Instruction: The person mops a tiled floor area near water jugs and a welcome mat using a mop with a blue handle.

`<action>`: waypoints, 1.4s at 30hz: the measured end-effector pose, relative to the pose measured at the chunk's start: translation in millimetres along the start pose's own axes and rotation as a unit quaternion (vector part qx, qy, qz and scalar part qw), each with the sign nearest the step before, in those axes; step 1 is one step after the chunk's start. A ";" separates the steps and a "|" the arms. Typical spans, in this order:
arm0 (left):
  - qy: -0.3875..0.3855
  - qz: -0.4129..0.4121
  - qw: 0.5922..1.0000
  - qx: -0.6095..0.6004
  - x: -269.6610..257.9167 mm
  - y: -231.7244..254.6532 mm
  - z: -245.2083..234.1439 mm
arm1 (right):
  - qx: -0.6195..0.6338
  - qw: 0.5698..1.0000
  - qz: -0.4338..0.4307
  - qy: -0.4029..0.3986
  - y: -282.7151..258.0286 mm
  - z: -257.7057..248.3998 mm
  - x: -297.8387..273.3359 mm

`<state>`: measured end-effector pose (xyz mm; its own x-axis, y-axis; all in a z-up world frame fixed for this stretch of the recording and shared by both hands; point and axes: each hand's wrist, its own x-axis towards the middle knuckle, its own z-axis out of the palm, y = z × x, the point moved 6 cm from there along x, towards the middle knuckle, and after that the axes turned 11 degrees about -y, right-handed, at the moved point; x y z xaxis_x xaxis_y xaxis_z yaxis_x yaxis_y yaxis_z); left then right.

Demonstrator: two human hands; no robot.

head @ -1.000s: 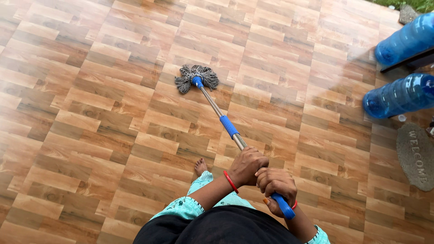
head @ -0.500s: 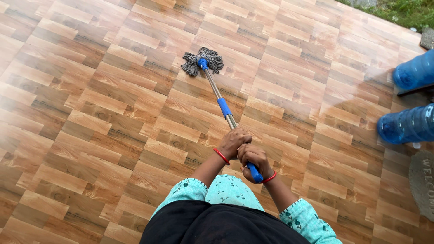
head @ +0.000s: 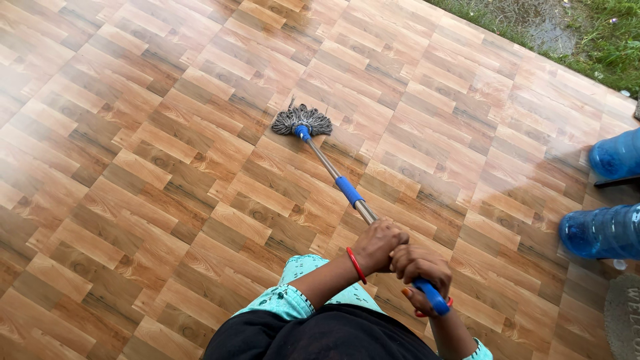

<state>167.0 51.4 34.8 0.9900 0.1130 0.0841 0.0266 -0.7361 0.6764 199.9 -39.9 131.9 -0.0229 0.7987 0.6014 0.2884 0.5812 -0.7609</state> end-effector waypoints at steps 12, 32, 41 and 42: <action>0.055 0.005 0.998 0.004 31.4 -53.6 -38.8 | 0.011 1.000 -0.016 0.017 65.7 -19.7 39.3; 0.071 -0.007 0.997 0.035 90.1 -364.7 -236.7 | -0.025 0.996 0.009 -0.090 318.2 28.5 306.8; 0.053 -0.012 0.998 0.028 151.0 -490.8 -321.2 | -0.042 0.989 -0.041 -0.132 429.6 6.7 419.0; 0.041 -0.024 0.999 0.027 159.2 -508.3 -330.9 | -0.043 0.989 -0.036 -0.138 444.9 3.5 432.2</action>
<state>265.3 664.4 -53.5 0.9731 0.2005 0.1138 0.0825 -0.7637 0.6403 315.0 564.4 52.3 -0.3038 0.7745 0.5548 0.3563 0.6324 -0.6878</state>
